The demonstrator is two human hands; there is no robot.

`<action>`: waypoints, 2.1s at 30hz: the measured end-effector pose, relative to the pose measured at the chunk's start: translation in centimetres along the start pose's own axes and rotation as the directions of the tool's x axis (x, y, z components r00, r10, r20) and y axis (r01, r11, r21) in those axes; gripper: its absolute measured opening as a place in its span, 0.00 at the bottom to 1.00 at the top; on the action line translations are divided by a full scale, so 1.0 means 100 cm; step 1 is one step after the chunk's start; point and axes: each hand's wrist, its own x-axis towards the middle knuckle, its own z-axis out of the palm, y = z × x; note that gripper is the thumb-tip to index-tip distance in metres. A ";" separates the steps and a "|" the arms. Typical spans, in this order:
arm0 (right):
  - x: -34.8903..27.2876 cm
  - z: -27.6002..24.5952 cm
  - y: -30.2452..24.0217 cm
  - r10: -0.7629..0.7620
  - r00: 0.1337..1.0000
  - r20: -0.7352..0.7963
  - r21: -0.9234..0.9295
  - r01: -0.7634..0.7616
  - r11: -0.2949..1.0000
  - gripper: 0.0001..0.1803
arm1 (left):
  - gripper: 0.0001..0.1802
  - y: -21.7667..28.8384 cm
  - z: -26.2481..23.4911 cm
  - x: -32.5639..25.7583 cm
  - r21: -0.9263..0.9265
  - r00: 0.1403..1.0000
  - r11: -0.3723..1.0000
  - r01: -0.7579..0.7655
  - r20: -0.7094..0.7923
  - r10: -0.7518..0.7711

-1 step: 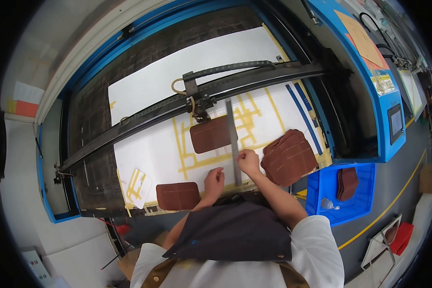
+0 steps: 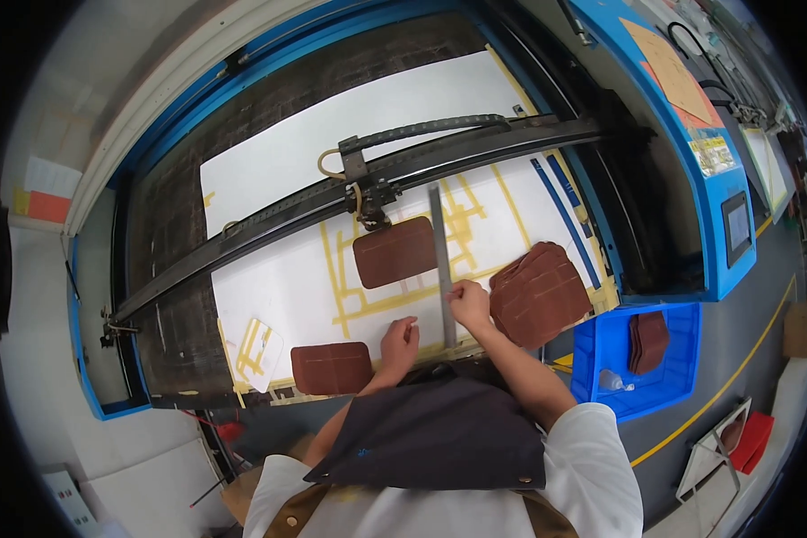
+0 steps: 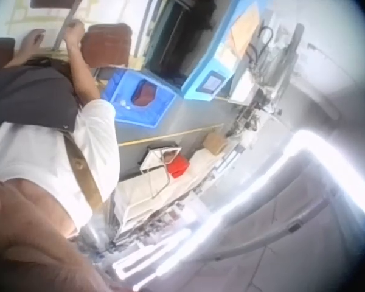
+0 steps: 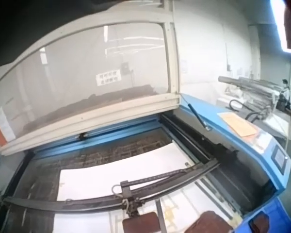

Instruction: Align leather pieces on a laser cutter bed and manage the cutting process.

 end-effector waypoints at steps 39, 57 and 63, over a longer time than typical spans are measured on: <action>-0.049 -0.539 0.111 -0.370 0.094 -0.924 -0.380 -0.143 0.914 0.12 | 0.10 -0.040 0.024 -0.031 0.282 0.859 0.813 -0.509 0.117 0.498; -0.044 -0.532 0.108 -0.330 0.096 -0.939 -0.339 -0.093 0.936 0.11 | 0.12 -0.041 0.020 -0.034 0.316 0.865 0.811 -0.492 0.072 0.496; -0.046 -0.538 0.109 -0.283 0.297 -0.912 -0.346 -0.186 0.920 0.12 | 0.11 -0.037 0.015 -0.037 0.309 0.876 0.822 -0.479 0.109 0.470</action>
